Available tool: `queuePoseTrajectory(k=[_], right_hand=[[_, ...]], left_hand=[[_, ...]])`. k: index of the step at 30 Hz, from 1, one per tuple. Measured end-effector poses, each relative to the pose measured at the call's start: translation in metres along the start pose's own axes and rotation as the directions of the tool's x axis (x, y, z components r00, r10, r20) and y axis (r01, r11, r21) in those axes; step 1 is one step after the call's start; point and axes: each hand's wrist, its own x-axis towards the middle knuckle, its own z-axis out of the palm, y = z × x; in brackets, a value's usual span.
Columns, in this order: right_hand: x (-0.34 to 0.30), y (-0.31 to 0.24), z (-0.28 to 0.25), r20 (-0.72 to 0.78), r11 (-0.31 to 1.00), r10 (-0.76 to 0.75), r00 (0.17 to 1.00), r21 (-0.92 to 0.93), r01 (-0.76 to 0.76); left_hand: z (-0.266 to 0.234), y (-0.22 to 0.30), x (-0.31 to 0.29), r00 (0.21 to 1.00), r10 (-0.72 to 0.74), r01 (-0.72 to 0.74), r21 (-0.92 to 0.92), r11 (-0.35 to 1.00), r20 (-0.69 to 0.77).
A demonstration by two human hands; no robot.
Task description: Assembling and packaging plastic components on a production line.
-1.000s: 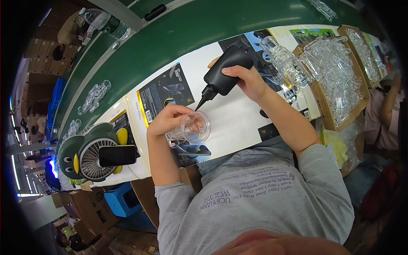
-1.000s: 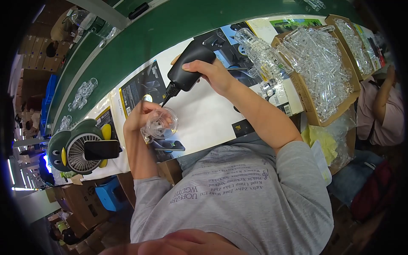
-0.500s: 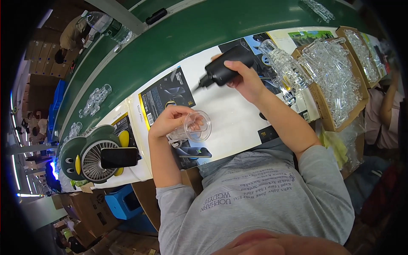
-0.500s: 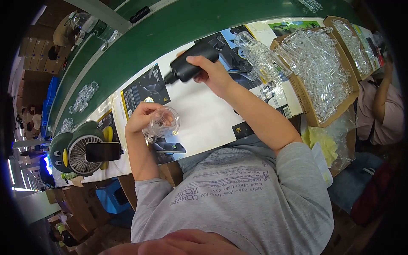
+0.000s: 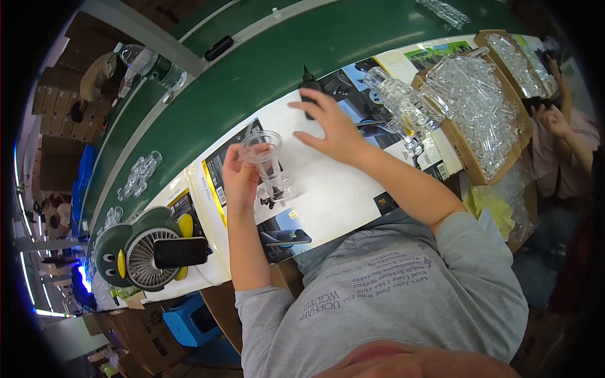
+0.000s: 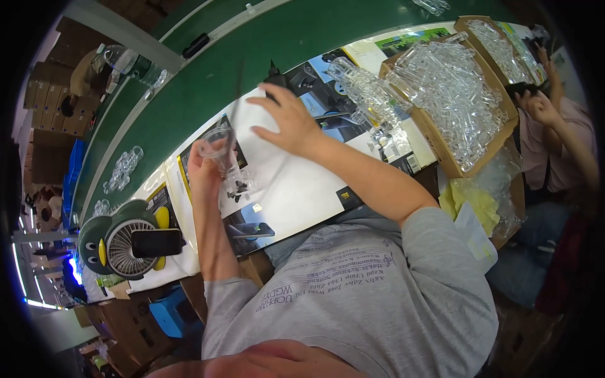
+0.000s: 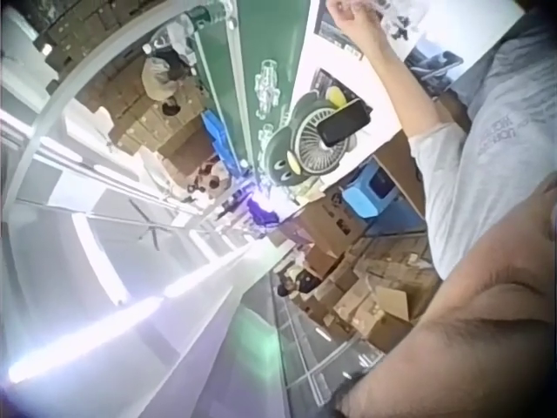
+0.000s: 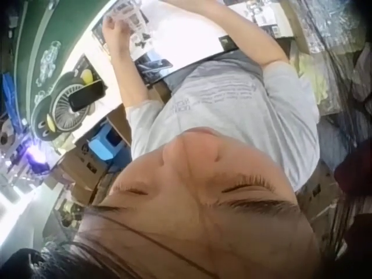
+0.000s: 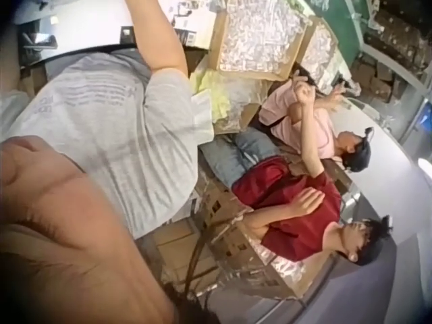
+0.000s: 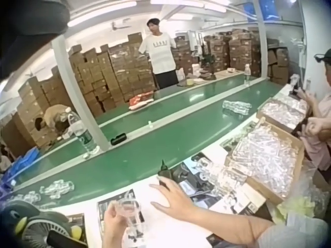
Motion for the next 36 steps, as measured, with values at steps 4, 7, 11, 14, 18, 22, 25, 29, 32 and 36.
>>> queuePoseTrajectory(k=[4, 7, 11, 14, 18, 22, 25, 29, 32, 36], right_hand=[[-0.011, -0.027, 0.007, 0.077, 0.929, -0.179, 0.981, 0.342, 0.143], [-0.012, -0.042, 0.001, 0.510, 0.923, -0.047, 0.859, 0.350, -0.157], [-0.017, -0.032, -0.003, 0.395, 0.927, 0.007, 0.919, 0.342, -0.154], [-0.012, -0.037, -0.034, 0.368, 0.880, 0.090, 0.925, 0.406, -0.247], [-0.037, -0.039, -0.094, 0.293, 0.903, 0.163, 0.942, 0.341, -0.262], [-0.102, -0.012, -0.130, 0.143, 0.590, 0.562, 0.814, 0.621, -0.517], [-0.134, 0.000, -0.143, -0.004, 0.473, 0.684, 0.729, 0.764, -0.439], [-0.127, 0.005, -0.144, 0.055, 0.293, 0.700, 0.712, 0.887, -0.356], [-0.099, 0.022, -0.133, 0.134, 0.166, 0.621, 0.772, 0.940, -0.297], [-0.078, 0.022, -0.120, 0.182, -0.111, 0.714, 0.676, 0.983, -0.148]], left_hand=[[0.008, -0.008, 0.001, 0.990, 0.125, -0.135, -0.155, 0.979, -0.072], [0.018, -0.011, -0.003, 0.984, 0.177, -0.177, -0.056, 0.983, -0.006], [0.024, -0.011, -0.005, 0.952, 0.296, -0.302, 0.075, 0.950, 0.075], [0.028, -0.005, -0.002, 0.968, 0.252, -0.252, -0.034, 0.967, -0.009], [0.022, -0.004, -0.003, 0.974, 0.224, -0.226, -0.038, 0.973, -0.044], [0.026, 0.002, -0.006, 0.973, 0.227, -0.227, 0.003, 0.974, -0.047], [0.025, 0.001, -0.005, 0.972, 0.232, -0.233, -0.011, 0.972, -0.042], [0.019, -0.002, -0.004, 0.977, 0.213, -0.213, -0.007, 0.977, 0.015], [0.024, -0.003, -0.004, 0.984, 0.175, -0.175, 0.002, 0.985, 0.028], [0.024, -0.005, -0.005, 0.986, 0.165, -0.164, -0.033, 0.986, 0.034]])
